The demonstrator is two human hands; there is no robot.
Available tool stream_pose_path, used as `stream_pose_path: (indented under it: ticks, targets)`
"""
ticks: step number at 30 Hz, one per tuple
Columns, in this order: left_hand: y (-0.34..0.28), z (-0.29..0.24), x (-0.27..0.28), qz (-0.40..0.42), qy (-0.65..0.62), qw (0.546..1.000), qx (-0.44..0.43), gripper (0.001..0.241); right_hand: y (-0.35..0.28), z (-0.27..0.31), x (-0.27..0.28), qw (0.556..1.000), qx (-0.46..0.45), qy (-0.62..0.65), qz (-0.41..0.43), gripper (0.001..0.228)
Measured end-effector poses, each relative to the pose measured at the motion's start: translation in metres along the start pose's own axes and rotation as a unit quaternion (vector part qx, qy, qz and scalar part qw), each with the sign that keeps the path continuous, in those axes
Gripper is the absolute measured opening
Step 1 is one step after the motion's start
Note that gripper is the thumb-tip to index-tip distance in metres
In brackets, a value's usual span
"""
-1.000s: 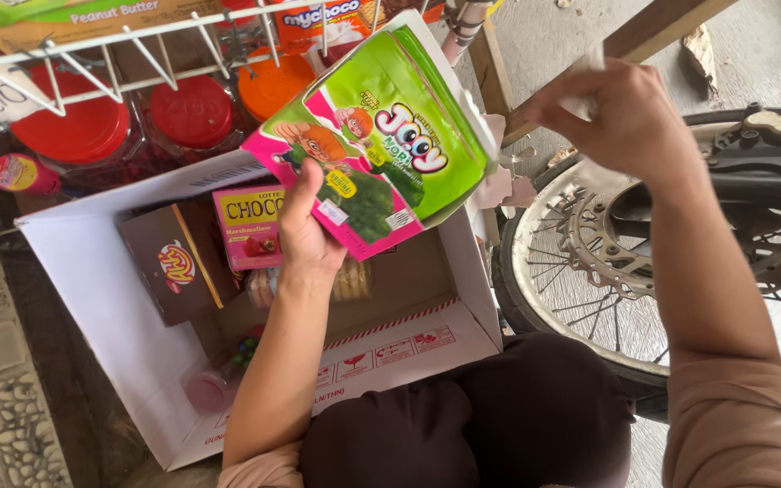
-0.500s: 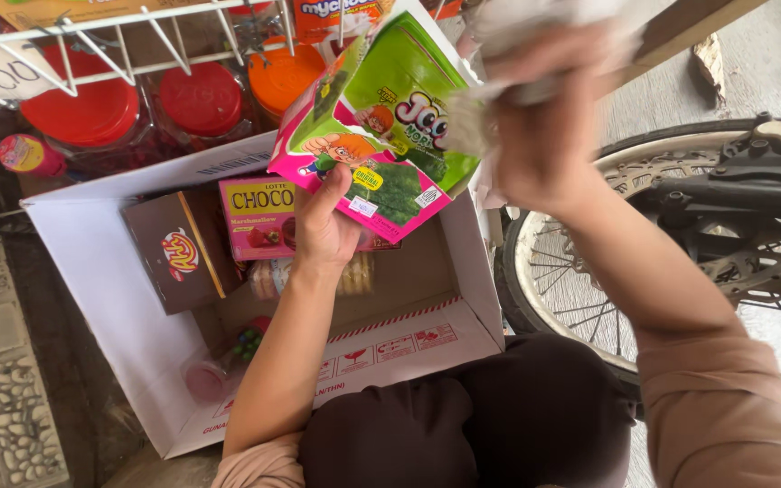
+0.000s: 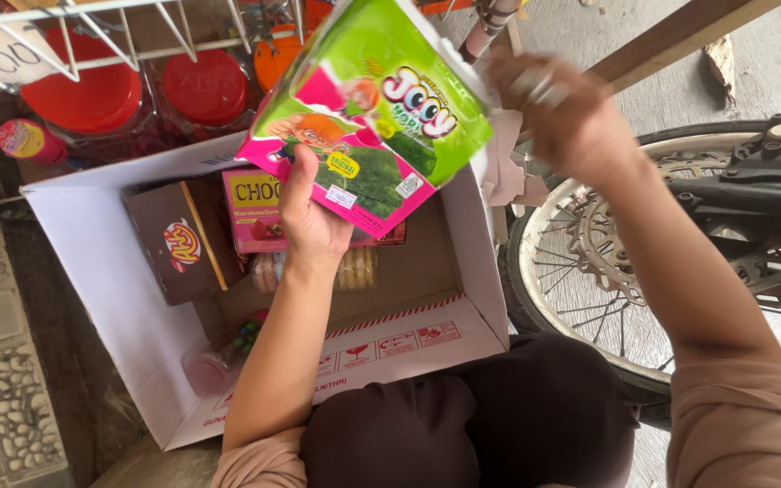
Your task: The person unpacks various snack items from a cardboard box, including gummy candies, chocolate cookies, and marshmallow pies. They remove plastic wrapping, open boxes, and place the items onto nearby wire shelves.
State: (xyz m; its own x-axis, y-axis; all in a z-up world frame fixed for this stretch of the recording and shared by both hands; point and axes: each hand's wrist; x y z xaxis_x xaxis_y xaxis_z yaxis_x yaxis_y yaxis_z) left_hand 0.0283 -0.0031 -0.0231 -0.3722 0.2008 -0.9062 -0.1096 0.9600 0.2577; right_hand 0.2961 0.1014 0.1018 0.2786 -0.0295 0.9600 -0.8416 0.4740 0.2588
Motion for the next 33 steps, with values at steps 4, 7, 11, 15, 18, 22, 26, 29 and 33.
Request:
stream_pose_path:
  ticks: [4, 7, 11, 15, 18, 22, 26, 29, 33]
  targets:
    - [-0.005, 0.004, 0.001, 0.022, -0.008, 1.0, 0.004, 0.065, -0.015, 0.003, -0.003, 0.868, -0.211, 0.438, -0.097, 0.033]
    - [-0.008, 0.011, 0.007, 0.055, -0.039, 0.997, 0.032, 0.062, -0.018, 0.026, -0.022, 0.775, -0.108, 0.616, -0.087, 0.057]
    - [-0.005, 0.012, 0.014, 0.094, 0.087, 0.986, 0.106, 0.065, -0.011, 0.062, -0.056, 0.733, -0.146, 0.653, -0.123, 0.087]
    - [0.007, -0.015, 0.016, 0.212, 0.455, 0.84, 0.205, 0.067, -0.001, 0.056, -0.068, 0.691, -0.222, 0.652, -0.221, 0.047]
    - [0.01, -0.05, 0.033, 0.334, 0.524, 0.736, 0.27, 0.08, -0.002, 0.051, -0.074, 0.734, -0.226, 0.601, -0.22, 0.028]
    - [0.01, -0.102, 0.072, 0.158, 0.798, 0.359, 0.457, 0.086, -0.007, 0.059, -0.079, 0.881, -0.193, 0.406, -0.151, 0.019]
    - [-0.02, -0.153, 0.114, -0.145, 0.855, 0.287, 0.407, 0.111, -0.016, 0.072, -0.082, 0.928, -0.211, 0.292, -0.097, 0.026]
    - [-0.032, -0.16, 0.141, -0.292, 0.783, 0.307, 0.455, 0.126, -0.017, 0.071, -0.085, 0.93, -0.207, 0.287, -0.102, 0.026]
    - [-0.03, -0.145, 0.155, -0.356, 0.755, 0.309, 0.456, 0.14, -0.012, 0.07, -0.083, 0.937, -0.194, 0.276, -0.094, 0.02]
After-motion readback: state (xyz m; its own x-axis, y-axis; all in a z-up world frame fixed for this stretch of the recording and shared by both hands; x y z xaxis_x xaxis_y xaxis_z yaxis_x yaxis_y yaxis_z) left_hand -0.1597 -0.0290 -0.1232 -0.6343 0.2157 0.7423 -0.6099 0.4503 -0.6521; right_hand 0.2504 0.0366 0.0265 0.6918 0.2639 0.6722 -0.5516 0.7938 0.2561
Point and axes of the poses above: each hand's wrist, its own y-axis towards the middle knuckle, its own x-axis out of the back of the hand, z = x × y, and after that the axes turned 10 degrees about z, right-handed
